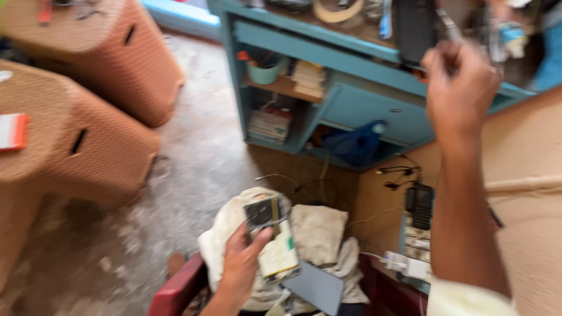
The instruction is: The person applies adhesive to the internal frame of a disassembled smartphone, then aligns and presses the back cover into place. They inspect the edges and apply a small piece of yellow tape to the back of the device.
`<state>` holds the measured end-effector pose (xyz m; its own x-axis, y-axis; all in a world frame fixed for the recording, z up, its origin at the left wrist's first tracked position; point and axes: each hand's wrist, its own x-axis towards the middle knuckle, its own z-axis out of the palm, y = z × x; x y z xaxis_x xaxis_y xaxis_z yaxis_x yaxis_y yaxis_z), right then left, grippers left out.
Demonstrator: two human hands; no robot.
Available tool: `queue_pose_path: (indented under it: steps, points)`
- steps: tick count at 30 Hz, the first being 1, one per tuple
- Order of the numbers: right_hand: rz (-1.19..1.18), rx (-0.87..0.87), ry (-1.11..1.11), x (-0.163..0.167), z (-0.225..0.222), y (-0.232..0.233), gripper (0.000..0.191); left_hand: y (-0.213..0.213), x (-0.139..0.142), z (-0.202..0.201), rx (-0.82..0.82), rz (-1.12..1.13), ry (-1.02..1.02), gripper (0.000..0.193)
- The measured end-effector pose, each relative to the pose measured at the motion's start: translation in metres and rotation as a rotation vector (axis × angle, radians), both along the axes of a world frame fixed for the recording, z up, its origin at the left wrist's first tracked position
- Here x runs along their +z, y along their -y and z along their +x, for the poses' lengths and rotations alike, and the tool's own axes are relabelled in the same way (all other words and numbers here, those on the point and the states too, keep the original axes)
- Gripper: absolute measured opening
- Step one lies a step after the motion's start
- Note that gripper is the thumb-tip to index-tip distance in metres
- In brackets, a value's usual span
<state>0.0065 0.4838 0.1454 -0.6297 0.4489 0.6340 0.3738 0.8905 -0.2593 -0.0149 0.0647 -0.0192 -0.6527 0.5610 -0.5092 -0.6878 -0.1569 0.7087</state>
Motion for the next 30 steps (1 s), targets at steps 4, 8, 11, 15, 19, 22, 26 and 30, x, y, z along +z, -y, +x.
queue_pose_path:
  steps: [4, 8, 11, 15, 19, 22, 26, 30]
  points:
    - [-0.728, 0.222, 0.146, -0.036, 0.043, 0.163, 0.012, -0.021, 0.027, -0.003, 0.082, 0.021, -0.102, 0.034]
    - [-0.898, 0.314, 0.168, -0.070, 0.057, 0.271, 0.018, -0.021, 0.028, 0.004, 0.141, 0.043, -0.327, 0.024]
    - [-0.806, 0.187, 0.087, -0.074, 0.065, 0.307, 0.023, -0.012, 0.036, 0.020, 0.144, -0.087, -0.535, 0.024]
    - [-0.604, 0.138, -0.030, -0.069, 0.071, 0.321, 0.014, -0.008, 0.055, 0.034, 0.154, -0.154, -0.650, 0.023]
    - [-0.639, 0.140, 0.022, -0.074, 0.073, 0.322, 0.011, -0.007, 0.064, 0.040, 0.138, -0.301, -0.690, 0.021]
    - [-0.718, 0.155, 0.041, -0.085, 0.076, 0.320, 0.014, -0.003, 0.064, 0.042, 0.115, -0.318, -0.740, 0.020]
    - [-1.056, 0.187, 0.013, -0.096, 0.083, 0.314, 0.015, 0.000, 0.066, 0.038, 0.117, -0.308, -0.828, 0.019]
    - [-1.809, 0.295, -0.165, -0.095, 0.085, 0.309, 0.014, 0.001, 0.066, 0.035, 0.057, -0.304, -0.804, 0.019]
